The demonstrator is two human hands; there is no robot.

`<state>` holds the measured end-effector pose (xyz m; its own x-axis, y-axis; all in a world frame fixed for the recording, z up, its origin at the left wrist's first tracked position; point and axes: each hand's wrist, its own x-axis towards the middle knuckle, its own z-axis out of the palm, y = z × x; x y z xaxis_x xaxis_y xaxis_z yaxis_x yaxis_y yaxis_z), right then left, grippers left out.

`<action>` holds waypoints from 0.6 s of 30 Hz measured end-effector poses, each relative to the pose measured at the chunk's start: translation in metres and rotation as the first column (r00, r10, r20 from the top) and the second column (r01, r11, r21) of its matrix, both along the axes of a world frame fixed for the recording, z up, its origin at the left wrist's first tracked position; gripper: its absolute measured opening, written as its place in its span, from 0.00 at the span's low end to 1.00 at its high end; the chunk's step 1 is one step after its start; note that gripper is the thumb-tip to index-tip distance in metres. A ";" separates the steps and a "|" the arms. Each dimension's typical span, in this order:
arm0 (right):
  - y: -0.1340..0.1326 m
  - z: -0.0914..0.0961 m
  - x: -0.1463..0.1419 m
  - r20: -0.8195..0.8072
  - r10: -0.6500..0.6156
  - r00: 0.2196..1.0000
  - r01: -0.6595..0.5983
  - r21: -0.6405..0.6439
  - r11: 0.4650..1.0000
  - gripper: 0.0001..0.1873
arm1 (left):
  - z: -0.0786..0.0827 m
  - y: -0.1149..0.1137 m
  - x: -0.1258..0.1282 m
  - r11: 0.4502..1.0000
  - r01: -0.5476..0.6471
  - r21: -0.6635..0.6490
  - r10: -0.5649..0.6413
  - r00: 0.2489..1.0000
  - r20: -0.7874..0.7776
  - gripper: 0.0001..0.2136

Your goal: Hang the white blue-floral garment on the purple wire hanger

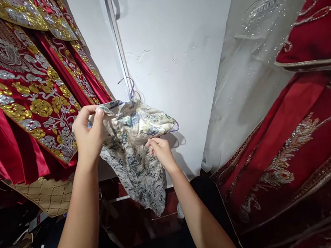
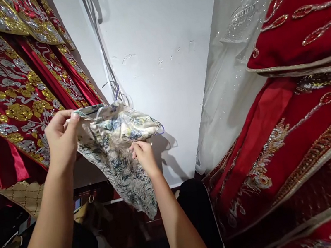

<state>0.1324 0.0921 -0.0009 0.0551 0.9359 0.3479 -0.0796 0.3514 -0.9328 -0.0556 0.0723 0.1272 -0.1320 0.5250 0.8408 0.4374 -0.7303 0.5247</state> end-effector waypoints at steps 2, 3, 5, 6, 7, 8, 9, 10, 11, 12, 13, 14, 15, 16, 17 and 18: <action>-0.008 0.007 -0.004 -0.038 0.103 0.994 -0.101 0.046 0.994 0.17 | 0.001 -0.004 0.001 1.000 0.000 -0.017 -0.001 0.996 -0.085 0.10; -0.010 0.015 -0.008 -0.035 0.146 0.989 -0.143 0.070 0.987 0.17 | 0.000 -0.006 0.004 1.000 -0.002 -0.030 -0.002 0.990 -0.140 0.09; -0.008 0.035 -0.015 0.002 0.183 0.983 -0.182 0.121 0.976 0.17 | -0.004 -0.009 0.010 0.999 -0.016 -0.038 0.006 0.973 -0.232 0.08; -0.006 0.045 -0.018 0.032 0.181 0.983 -0.183 0.150 0.972 0.16 | -0.005 -0.010 0.013 0.999 -0.023 -0.033 0.013 0.965 -0.262 0.08; -0.002 0.055 -0.021 0.063 0.168 0.984 -0.177 0.185 0.967 0.15 | -0.006 -0.012 0.015 0.999 -0.027 -0.025 0.019 0.959 -0.283 0.08; 0.001 0.062 -0.024 0.088 0.152 0.985 -0.168 0.223 0.960 0.14 | -0.006 -0.013 0.017 0.999 -0.029 -0.017 0.023 0.954 -0.298 0.08; 0.004 0.068 -0.025 0.100 0.129 0.987 -0.151 0.264 0.952 0.13 | -0.006 -0.014 0.019 0.999 -0.031 -0.008 0.027 0.950 -0.311 0.07; 0.007 0.071 -0.027 0.098 0.103 0.990 -0.128 0.301 0.945 0.13 | -0.006 -0.015 0.020 0.999 -0.037 0.005 0.036 0.946 -0.323 0.07; 0.008 0.072 -0.028 0.083 0.073 0.994 -0.097 0.329 0.940 0.13 | -0.005 -0.017 0.022 0.999 -0.047 0.020 0.051 0.941 -0.335 0.07; 0.009 0.071 -0.028 0.065 0.042 0.997 -0.062 0.343 0.937 0.12 | -0.005 -0.018 0.023 0.997 -0.062 0.036 0.071 0.936 -0.346 0.07; 0.010 0.067 -0.028 0.052 0.014 0.999 -0.031 0.341 0.940 0.12 | -0.004 -0.018 0.024 0.995 -0.080 0.055 0.094 0.933 -0.348 0.07; 0.009 0.063 -0.028 0.045 0.002 0.999 -0.016 0.318 0.948 0.12 | -0.003 -0.019 0.024 0.992 -0.100 0.074 0.119 0.934 -0.337 0.06; 0.009 0.057 -0.028 0.040 0.018 0.999 -0.028 0.267 0.963 0.11 | -0.003 -0.018 0.024 0.989 -0.121 0.087 0.143 0.939 -0.314 0.06; 0.008 0.050 -0.027 0.030 0.063 0.998 -0.067 0.188 0.980 0.11 | -0.002 -0.017 0.023 0.985 -0.143 0.097 0.165 0.945 -0.281 0.06; 0.007 0.043 -0.026 0.011 0.121 0.993 -0.122 0.099 0.988 0.11 | -0.002 -0.015 0.021 0.981 -0.164 0.105 0.185 0.954 -0.238 0.06; 0.005 0.036 -0.024 -0.018 0.173 0.985 -0.173 0.017 0.985 0.11 | -0.002 -0.013 0.017 0.977 -0.183 0.107 0.200 0.961 -0.192 0.07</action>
<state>0.1081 0.0975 0.0351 -0.1005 0.9265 0.3626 -0.1580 0.3450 -0.9252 -0.0384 0.0598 0.1252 -0.0471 0.4295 0.9018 0.6630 -0.6618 0.3498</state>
